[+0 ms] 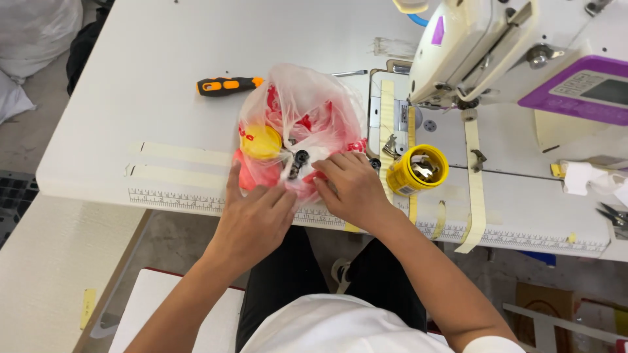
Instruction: Sorting small metal sewing machine components from a plastic bag into a yellow container
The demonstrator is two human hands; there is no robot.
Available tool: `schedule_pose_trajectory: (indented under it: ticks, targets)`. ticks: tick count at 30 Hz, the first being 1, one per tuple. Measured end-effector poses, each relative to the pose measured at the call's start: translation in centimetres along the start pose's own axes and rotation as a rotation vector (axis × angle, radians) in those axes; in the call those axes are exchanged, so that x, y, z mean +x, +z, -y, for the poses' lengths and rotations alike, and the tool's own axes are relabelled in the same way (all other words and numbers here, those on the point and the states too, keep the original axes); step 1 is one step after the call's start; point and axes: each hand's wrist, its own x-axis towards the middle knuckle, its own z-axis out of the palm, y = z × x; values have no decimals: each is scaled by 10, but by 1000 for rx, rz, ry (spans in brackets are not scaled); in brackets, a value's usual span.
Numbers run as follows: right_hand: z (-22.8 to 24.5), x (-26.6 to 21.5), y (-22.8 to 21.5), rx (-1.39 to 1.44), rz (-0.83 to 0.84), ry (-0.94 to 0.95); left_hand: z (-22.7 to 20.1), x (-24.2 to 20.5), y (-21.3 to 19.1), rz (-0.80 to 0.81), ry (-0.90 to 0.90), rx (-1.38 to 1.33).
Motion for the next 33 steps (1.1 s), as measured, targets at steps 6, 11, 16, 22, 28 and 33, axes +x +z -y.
schedule_pose_trajectory:
  ticks: [6,11,16,22,28,33]
  targets:
    - [9,-10,-6,-252,102,-10,10,3,25,194,-318,140]
    - [-10,-17,-1,-260,33,-18,18,26,24,19,-215,236]
    - [-27,-25,-2,-186,-27,71,17,29,35,42,-92,22]
    - [-18,-32,-13,-135,-64,166,11,23,53,127,-169,71]
    - [9,-36,-37,-70,-71,126,7,31,50,274,-263,46]
    - [11,-47,-43,67,-164,201,-6,37,59,61,-151,17]
